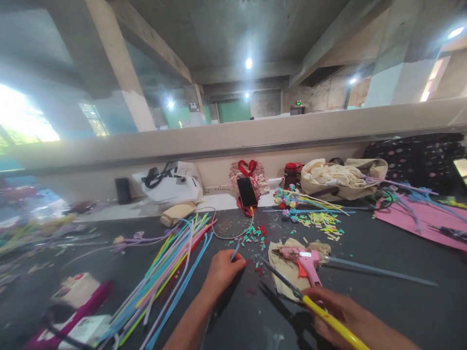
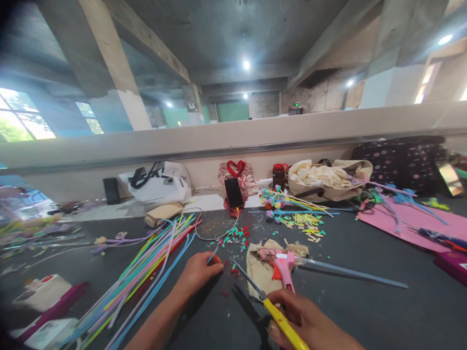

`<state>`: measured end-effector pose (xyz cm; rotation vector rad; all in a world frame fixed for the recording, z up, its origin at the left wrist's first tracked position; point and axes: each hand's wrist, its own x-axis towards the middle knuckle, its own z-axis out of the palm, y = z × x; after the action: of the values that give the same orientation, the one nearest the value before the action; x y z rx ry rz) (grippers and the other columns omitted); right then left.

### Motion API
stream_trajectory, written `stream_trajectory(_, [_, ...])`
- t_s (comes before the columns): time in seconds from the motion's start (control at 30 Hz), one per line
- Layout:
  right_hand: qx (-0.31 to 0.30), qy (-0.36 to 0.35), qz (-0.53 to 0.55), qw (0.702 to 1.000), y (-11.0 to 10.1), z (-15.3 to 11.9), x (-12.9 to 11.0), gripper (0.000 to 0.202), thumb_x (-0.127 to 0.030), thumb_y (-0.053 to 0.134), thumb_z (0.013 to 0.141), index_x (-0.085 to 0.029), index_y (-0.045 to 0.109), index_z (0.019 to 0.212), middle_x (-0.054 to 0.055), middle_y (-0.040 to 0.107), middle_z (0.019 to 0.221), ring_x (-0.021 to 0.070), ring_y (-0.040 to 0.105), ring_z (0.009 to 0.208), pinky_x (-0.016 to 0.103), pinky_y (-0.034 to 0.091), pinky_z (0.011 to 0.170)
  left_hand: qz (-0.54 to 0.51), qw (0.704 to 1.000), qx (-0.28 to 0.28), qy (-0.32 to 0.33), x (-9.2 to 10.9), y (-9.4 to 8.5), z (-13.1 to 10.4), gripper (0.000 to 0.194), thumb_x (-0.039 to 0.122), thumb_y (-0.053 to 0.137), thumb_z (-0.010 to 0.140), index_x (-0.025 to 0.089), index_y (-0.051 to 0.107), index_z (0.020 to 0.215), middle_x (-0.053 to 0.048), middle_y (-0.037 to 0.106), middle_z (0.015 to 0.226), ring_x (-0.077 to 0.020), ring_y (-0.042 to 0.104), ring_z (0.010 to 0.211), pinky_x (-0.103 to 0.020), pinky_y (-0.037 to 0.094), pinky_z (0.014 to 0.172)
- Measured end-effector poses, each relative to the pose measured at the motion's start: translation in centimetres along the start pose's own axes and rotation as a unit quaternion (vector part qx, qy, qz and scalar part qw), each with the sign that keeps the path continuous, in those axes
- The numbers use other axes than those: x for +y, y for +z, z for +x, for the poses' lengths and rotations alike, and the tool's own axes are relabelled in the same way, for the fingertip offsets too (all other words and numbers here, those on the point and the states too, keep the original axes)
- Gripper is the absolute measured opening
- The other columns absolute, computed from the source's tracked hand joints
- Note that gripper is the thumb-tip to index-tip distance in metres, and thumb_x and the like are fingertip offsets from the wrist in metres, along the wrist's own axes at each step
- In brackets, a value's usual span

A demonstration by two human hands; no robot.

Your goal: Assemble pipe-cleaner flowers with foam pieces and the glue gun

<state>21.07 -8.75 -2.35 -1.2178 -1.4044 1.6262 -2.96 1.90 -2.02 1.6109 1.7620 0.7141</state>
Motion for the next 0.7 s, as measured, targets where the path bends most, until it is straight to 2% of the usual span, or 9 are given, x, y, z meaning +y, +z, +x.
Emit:
stream_trajectory(0.17, [0.027, 0.02, -0.008, 0.999, 0.4, -0.1, -0.2, 0.043, -0.054, 0.063, 0.054, -0.022, 0.06, 0.083, -0.001, 0.053, 0.065, 0.0106, 0.05, 0.06, 0.016, 0.04, 0.055, 0.047, 0.998, 0.014, 0.032, 0.2, 1.2, -0.1, 0.004, 0.02, 0.057, 0.054, 0.019, 0.061, 0.054, 0.0, 0.06, 0.058, -0.0146, 0.052, 0.064, -0.021, 0.03, 0.056])
stream_trajectory(0.27, [0.016, 0.012, -0.014, 1.0, 0.4, -0.5, -1.0, 0.045, -0.054, 0.065, 0.05, -0.021, 0.061, 0.081, -0.001, 0.054, 0.064, 0.0109, 0.05, 0.059, 0.017, 0.041, 0.055, 0.015, 0.999, -0.008, 0.034, 0.1, 1.3, -0.1, 0.01, 0.025, 0.054, 0.059, 0.018, 0.057, 0.052, 0.001, 0.054, 0.052, -0.0117, 0.049, 0.055, -0.02, 0.028, 0.051])
stream_trajectory(0.37, [0.022, 0.019, -0.034, 0.999, 0.4, -0.9, -1.8, 0.042, -0.053, 0.063, 0.054, -0.022, 0.062, 0.082, 0.001, 0.056, 0.063, 0.0131, 0.052, 0.06, 0.019, 0.043, 0.055, -0.038, 0.997, -0.06, 0.023, 0.0, 1.1, -0.3, 0.025, 0.037, 0.046, 0.066, 0.017, 0.053, 0.053, 0.006, 0.041, 0.04, -0.0068, 0.035, 0.036, -0.019, 0.023, 0.04])
stream_trajectory(0.47, [0.036, 0.016, -0.048, 0.998, 0.7, -0.9, -1.9, 0.037, -0.05, 0.063, 0.057, -0.023, 0.063, 0.083, 0.001, 0.058, 0.064, 0.015, 0.055, 0.064, 0.019, 0.044, 0.056, -0.122, 0.987, -0.102, 0.007, -0.3, 0.7, -0.7, 0.032, 0.046, 0.043, 0.066, 0.016, 0.051, 0.057, 0.009, 0.034, 0.038, -0.0039, 0.022, 0.029, -0.019, 0.015, 0.035])
stream_trajectory(0.57, [0.044, -0.004, -0.056, 0.997, 1.0, -0.7, -1.8, 0.037, -0.05, 0.063, 0.057, -0.022, 0.062, 0.082, 0.001, 0.059, 0.067, 0.0157, 0.056, 0.069, 0.018, 0.044, 0.058, -0.227, 0.967, -0.112, -0.019, -0.6, 0.5, -0.8, 0.023, 0.038, 0.055, 0.058, 0.016, 0.051, 0.061, 0.01, 0.036, 0.038, -0.0026, 0.023, 0.029, -0.018, 0.012, 0.034])
stream_trajectory(0.7, [0.064, 0.001, -0.091, 0.994, 0.3, -1.5, -2.3, 0.039, -0.05, 0.058, 0.063, -0.025, 0.061, 0.092, 0.003, 0.062, 0.073, 0.0179, 0.058, 0.069, 0.019, 0.045, 0.056, -0.235, 0.967, -0.098, -0.029, -0.9, 0.5, -0.7, 0.015, 0.019, 0.06, 0.049, 0.015, 0.053, 0.062, 0.009, 0.044, 0.038, -0.0027, 0.03, 0.031, -0.017, 0.017, 0.035])
